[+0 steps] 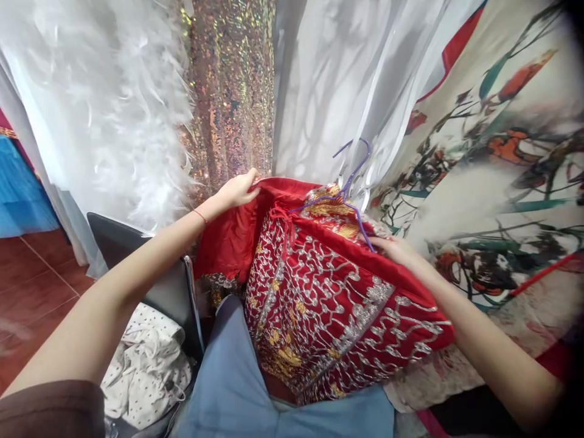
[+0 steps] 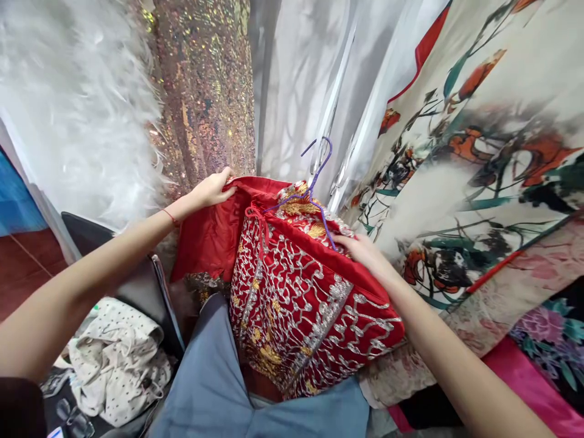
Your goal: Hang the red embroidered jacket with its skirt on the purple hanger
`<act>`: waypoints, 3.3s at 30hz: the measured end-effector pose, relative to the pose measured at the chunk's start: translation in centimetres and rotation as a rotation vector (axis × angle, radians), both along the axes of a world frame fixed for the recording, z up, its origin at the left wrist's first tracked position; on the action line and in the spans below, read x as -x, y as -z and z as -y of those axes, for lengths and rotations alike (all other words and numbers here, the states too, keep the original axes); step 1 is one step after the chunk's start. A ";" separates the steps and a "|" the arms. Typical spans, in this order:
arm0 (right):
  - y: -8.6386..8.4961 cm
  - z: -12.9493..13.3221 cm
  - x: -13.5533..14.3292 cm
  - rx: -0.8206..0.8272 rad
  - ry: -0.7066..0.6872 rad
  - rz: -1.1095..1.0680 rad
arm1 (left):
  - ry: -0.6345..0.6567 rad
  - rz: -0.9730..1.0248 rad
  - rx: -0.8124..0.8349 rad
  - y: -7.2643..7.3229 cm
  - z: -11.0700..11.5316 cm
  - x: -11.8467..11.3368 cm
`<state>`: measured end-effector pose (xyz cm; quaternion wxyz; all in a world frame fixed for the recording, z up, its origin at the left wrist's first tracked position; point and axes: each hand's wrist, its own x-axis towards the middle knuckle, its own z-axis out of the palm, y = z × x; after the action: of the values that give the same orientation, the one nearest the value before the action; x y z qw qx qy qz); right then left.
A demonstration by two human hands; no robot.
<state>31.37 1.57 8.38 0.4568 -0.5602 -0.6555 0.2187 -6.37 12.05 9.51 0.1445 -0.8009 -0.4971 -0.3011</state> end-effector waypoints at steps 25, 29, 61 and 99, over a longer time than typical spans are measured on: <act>-0.2 5.8 -11.1 -0.193 0.175 0.089 | 0.465 -0.112 -0.230 -5.7 9.6 -19.0; -0.2 5.9 -11.6 -0.238 0.274 0.343 | 0.644 -0.316 -0.077 -6.4 6.0 -22.2; 3.1 0.9 -1.5 0.051 0.001 0.108 | 0.435 -0.144 -0.120 -1.7 5.7 -22.6; 19.6 1.8 0.8 -0.292 0.670 0.714 | 0.422 -0.190 -0.215 -0.6 4.6 -23.4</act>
<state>30.54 -0.26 -11.25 0.3231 -0.7097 -0.5788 -0.2387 17.02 7.44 10.14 0.2087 -0.8917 -0.2682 -0.2990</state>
